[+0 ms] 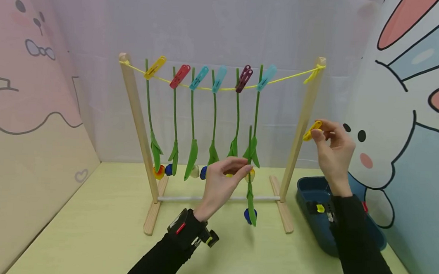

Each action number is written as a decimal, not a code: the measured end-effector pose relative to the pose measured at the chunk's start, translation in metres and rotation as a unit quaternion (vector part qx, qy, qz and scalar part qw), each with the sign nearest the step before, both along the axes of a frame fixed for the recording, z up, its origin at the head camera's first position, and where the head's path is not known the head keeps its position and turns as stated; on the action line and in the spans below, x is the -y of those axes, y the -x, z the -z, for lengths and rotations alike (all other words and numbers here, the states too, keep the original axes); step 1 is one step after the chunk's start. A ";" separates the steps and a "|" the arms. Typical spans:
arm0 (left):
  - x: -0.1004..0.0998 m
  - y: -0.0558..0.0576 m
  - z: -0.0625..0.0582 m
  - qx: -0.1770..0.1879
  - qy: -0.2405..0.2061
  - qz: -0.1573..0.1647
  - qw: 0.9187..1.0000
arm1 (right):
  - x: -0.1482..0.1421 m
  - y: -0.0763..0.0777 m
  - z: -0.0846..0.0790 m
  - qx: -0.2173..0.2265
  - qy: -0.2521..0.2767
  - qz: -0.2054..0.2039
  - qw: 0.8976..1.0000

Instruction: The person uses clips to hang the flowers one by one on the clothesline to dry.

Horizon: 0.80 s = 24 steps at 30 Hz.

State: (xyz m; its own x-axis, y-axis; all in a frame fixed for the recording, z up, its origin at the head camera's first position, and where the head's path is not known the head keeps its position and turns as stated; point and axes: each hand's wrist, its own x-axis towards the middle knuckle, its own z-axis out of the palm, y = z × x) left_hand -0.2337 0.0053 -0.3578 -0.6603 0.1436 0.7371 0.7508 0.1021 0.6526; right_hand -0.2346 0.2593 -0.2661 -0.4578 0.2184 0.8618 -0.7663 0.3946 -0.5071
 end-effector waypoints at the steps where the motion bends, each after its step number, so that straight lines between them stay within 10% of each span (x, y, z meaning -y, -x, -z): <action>1: -0.006 0.010 0.000 -0.001 0.000 0.010 1.000 | 0.001 0.001 -0.010 -0.007 -0.003 -0.003 1.000; 3: -0.019 0.046 0.013 -0.032 -0.007 0.021 0.999 | 0.003 0.003 -0.030 -0.018 -0.010 -0.015 1.000; 6: -0.035 0.066 -0.005 -0.026 -0.014 0.025 0.999 | 0.007 0.008 -0.056 -0.026 -0.007 -0.069 0.997; 8: -0.042 0.064 -0.024 -0.017 -0.023 0.028 0.999 | 0.009 0.012 -0.071 -0.021 0.019 -0.127 0.992; 13: -0.052 0.016 -0.096 0.033 -0.025 0.024 0.999 | 0.014 0.022 -0.100 0.017 0.103 -0.226 0.969; 24: -0.075 0.027 -0.135 0.057 -0.020 -0.029 0.998 | 0.027 0.036 -0.139 0.050 0.168 -0.299 0.938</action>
